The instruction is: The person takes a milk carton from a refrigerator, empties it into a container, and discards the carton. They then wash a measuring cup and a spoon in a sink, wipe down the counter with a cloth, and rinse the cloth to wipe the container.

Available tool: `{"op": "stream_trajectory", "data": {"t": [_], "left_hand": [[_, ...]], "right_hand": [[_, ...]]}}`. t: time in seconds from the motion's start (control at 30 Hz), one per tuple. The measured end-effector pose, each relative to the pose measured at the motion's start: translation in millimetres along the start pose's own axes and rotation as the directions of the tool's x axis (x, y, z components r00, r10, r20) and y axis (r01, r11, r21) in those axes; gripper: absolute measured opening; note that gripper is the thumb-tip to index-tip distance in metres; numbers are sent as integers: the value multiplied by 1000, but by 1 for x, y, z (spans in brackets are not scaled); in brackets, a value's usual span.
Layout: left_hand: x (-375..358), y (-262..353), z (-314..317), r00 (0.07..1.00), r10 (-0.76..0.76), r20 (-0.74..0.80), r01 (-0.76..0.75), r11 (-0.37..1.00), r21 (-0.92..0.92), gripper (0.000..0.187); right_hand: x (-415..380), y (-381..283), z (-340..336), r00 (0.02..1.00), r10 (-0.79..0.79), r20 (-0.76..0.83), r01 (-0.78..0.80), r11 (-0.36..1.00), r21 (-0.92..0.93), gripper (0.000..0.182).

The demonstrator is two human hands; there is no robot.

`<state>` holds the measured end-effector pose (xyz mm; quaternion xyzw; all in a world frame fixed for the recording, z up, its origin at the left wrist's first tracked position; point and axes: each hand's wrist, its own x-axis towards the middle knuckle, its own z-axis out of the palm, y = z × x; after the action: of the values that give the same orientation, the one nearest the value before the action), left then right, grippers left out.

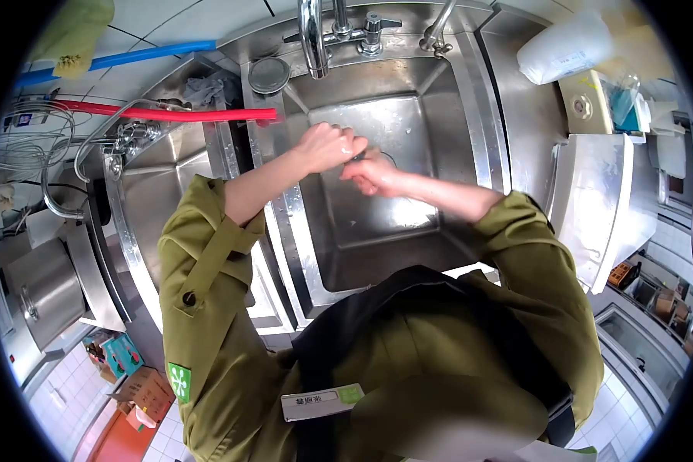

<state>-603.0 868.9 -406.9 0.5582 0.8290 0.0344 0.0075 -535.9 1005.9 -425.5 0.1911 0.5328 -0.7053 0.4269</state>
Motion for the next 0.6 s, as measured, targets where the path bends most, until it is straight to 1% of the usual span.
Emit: {"op": "stream_trajectory", "data": {"t": [0.03,0.07,0.1,0.13,0.17,0.2,0.27,0.3,0.33,0.4,0.43,0.47,0.5,0.53,0.57,0.6], "left_hand": [[-1,0,-1,991,111,-70,-111,994,-1,10],[0,0,-4,965,219,-141,-220,975,6,9],[1,0,-8,936,303,-177,-289,952,102,12],[4,-1,-11,913,348,-215,-337,937,88,12],[8,-2,-14,882,395,-255,-389,918,77,12],[12,-1,-18,847,442,-295,-445,894,63,12],[18,-4,-28,817,431,-384,-426,899,103,13],[22,-9,-36,797,426,-428,-411,902,132,14],[27,-11,-46,775,434,-459,-414,898,149,15],[28,-10,-66,736,441,-513,-416,893,171,16],[27,-7,-73,735,427,-527,-401,900,169,18],[23,-7,-58,810,290,-510,-314,948,41,21],[13,-4,-26,868,153,-473,-215,973,-80,24],[2,4,7,910,13,-415,-103,975,-197,27],[-15,26,37,965,-197,-173,158,964,-215,33],[-24,43,56,915,-400,53,403,901,-158,39]], "right_hand": [[-7,6,5,989,49,138,-78,974,211,19],[-15,8,9,958,67,277,-179,899,400,20],[-24,9,16,947,69,313,-226,837,498,18],[-32,10,23,936,64,346,-269,763,588,17],[-37,11,27,931,18,365,-274,694,666,11],[-39,8,28,916,-14,401,-289,668,686,10],[-47,-3,27,885,-95,456,-307,617,725,9],[-51,-11,27,867,-94,489,-354,575,738,7],[-55,-16,28,842,-138,522,-369,558,743,6],[-64,-25,31,736,-265,623,-422,539,729,6],[-62,-24,30,774,-217,595,-421,527,738,6],[-58,-20,29,807,-169,567,-417,516,748,7],[-51,-13,26,835,-123,536,-411,508,757,7],[-20,3,5,798,-25,603,-490,557,671,12],[1,26,-18,904,-17,427,-157,916,369,24],[-3,34,-32,1000,-22,-21,18,984,-177,48]]}}
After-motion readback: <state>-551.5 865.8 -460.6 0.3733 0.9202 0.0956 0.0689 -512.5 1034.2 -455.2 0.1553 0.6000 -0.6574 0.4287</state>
